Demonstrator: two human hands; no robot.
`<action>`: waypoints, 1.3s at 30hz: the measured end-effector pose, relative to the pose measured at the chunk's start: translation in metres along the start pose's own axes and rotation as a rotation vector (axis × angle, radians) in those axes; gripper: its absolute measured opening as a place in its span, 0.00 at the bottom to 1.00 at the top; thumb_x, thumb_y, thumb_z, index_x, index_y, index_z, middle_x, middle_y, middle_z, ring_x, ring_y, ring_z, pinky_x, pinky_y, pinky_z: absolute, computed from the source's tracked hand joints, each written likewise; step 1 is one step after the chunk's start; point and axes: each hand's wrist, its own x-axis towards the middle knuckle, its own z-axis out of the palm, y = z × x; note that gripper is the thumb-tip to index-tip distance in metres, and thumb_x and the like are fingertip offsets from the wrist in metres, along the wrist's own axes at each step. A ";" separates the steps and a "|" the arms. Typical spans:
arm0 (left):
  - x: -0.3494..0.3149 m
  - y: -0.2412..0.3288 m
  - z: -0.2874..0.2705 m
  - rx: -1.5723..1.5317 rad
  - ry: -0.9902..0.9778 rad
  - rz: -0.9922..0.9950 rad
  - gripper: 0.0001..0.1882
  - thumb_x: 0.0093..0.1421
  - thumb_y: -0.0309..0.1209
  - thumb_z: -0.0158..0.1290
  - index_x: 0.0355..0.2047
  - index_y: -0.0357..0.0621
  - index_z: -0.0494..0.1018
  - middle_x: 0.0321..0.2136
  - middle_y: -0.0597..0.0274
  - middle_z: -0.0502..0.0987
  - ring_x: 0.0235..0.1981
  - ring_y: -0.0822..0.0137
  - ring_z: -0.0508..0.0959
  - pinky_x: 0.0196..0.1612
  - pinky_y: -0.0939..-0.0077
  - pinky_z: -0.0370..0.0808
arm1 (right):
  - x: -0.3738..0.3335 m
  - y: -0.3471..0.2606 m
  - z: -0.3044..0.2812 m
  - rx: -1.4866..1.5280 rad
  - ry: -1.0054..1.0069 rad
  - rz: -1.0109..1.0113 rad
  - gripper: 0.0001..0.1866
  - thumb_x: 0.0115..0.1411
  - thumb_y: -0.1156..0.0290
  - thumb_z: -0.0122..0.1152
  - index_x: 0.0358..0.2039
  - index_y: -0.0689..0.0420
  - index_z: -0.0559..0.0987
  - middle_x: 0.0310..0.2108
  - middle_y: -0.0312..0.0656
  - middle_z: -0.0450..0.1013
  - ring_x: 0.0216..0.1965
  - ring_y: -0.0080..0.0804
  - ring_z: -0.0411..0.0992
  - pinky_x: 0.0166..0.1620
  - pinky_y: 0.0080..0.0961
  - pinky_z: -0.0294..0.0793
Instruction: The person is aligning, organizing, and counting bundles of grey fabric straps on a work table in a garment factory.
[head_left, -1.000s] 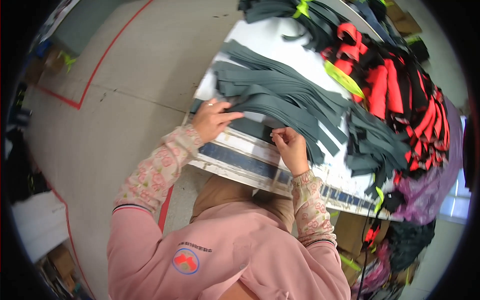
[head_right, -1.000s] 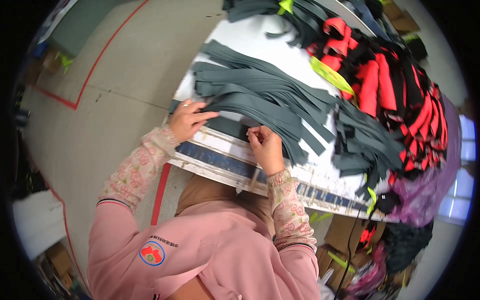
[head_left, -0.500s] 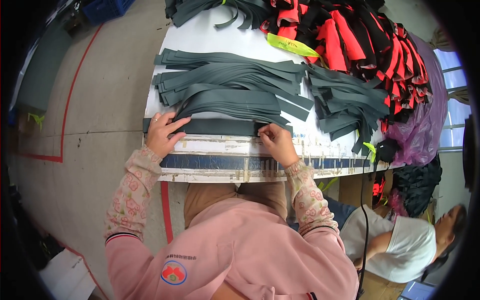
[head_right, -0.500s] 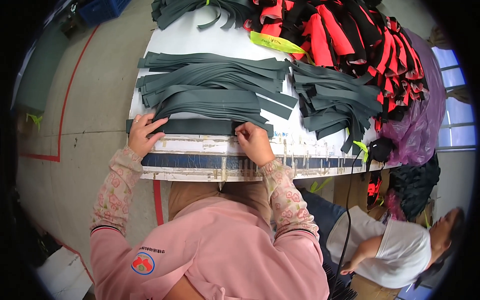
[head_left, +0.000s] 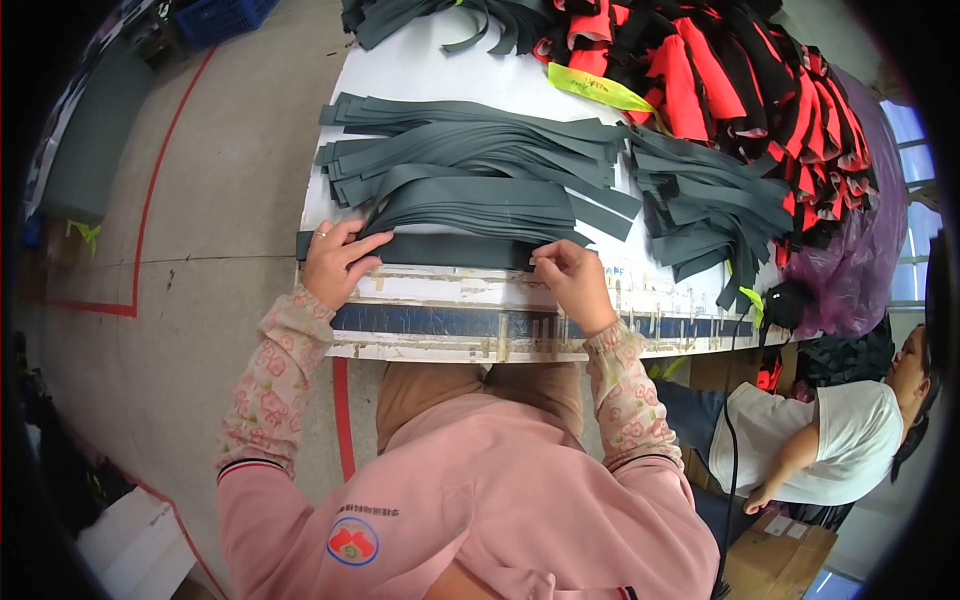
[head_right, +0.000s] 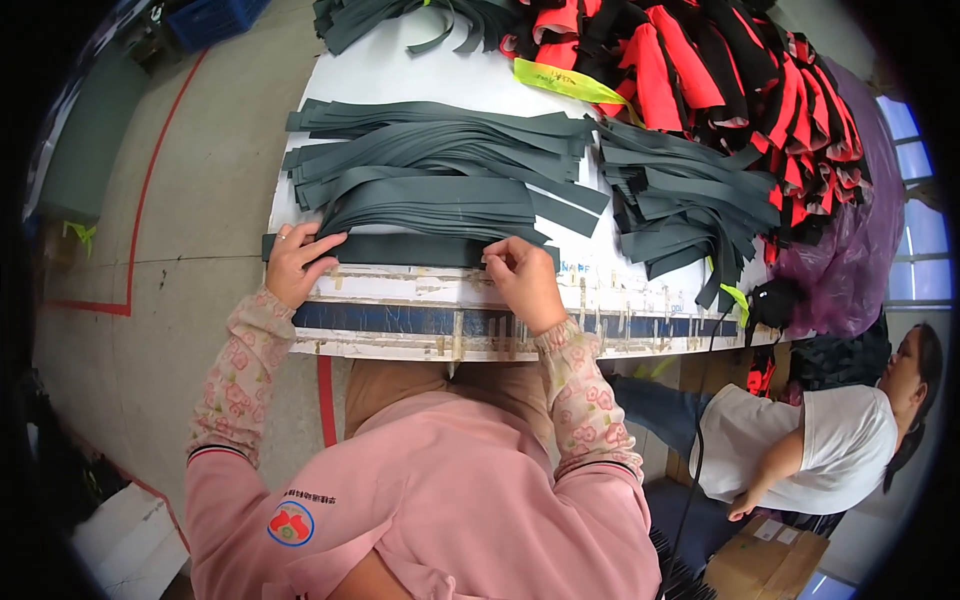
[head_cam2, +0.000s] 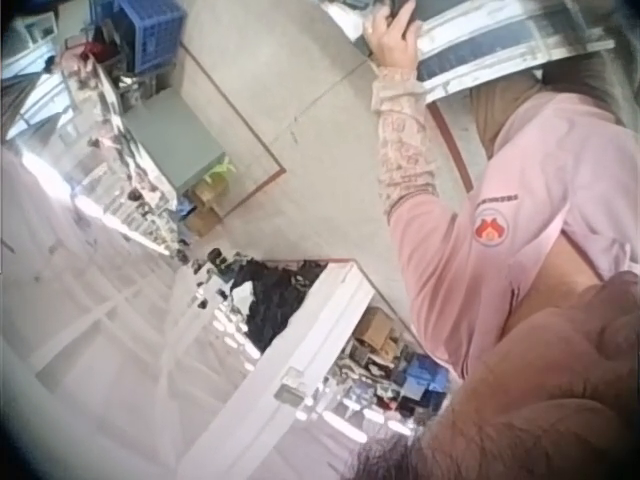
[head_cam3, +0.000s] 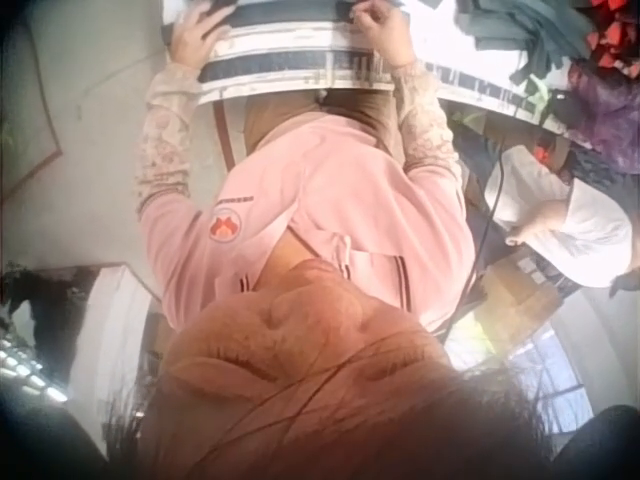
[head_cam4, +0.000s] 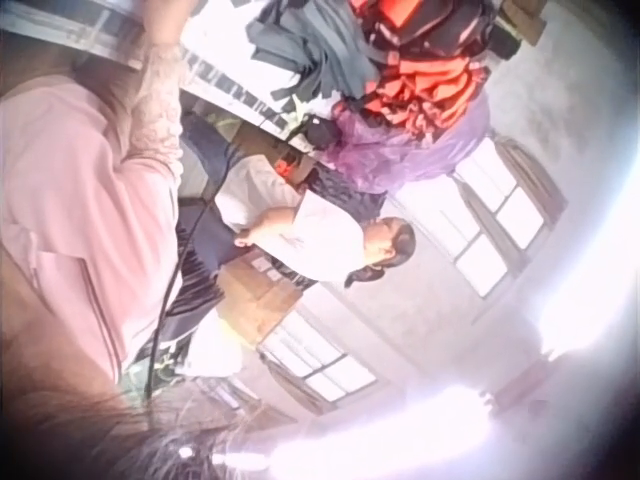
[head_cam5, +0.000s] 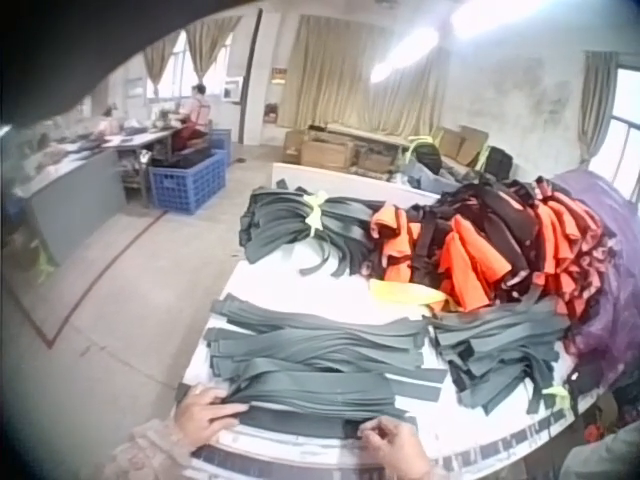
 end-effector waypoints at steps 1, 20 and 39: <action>-0.001 0.000 -0.001 0.008 0.002 -0.010 0.22 0.50 0.28 0.63 0.47 0.57 0.81 0.40 0.62 0.74 0.35 0.60 0.69 0.44 0.68 0.68 | -0.002 -0.004 0.004 0.003 -0.012 -0.003 0.06 0.61 0.77 0.57 0.35 0.65 0.80 0.22 0.35 0.75 0.25 0.16 0.70 0.30 0.17 0.70; -0.001 -0.010 0.013 -0.098 0.143 0.012 0.13 0.52 0.23 0.56 0.38 0.49 0.69 0.34 0.65 0.74 0.39 0.57 0.74 0.49 0.61 0.65 | 0.029 -0.045 0.164 -0.013 -0.169 -0.331 0.06 0.56 0.76 0.62 0.34 0.62 0.80 0.25 0.49 0.78 0.26 0.39 0.78 0.33 0.30 0.75; -0.002 -0.013 0.013 -0.100 0.133 0.046 0.09 0.52 0.22 0.55 0.32 0.49 0.72 0.36 0.62 0.74 0.37 0.55 0.71 0.44 0.65 0.67 | 0.034 -0.042 0.161 -0.089 -0.231 -0.329 0.06 0.56 0.75 0.62 0.33 0.63 0.80 0.25 0.50 0.78 0.26 0.40 0.78 0.33 0.30 0.76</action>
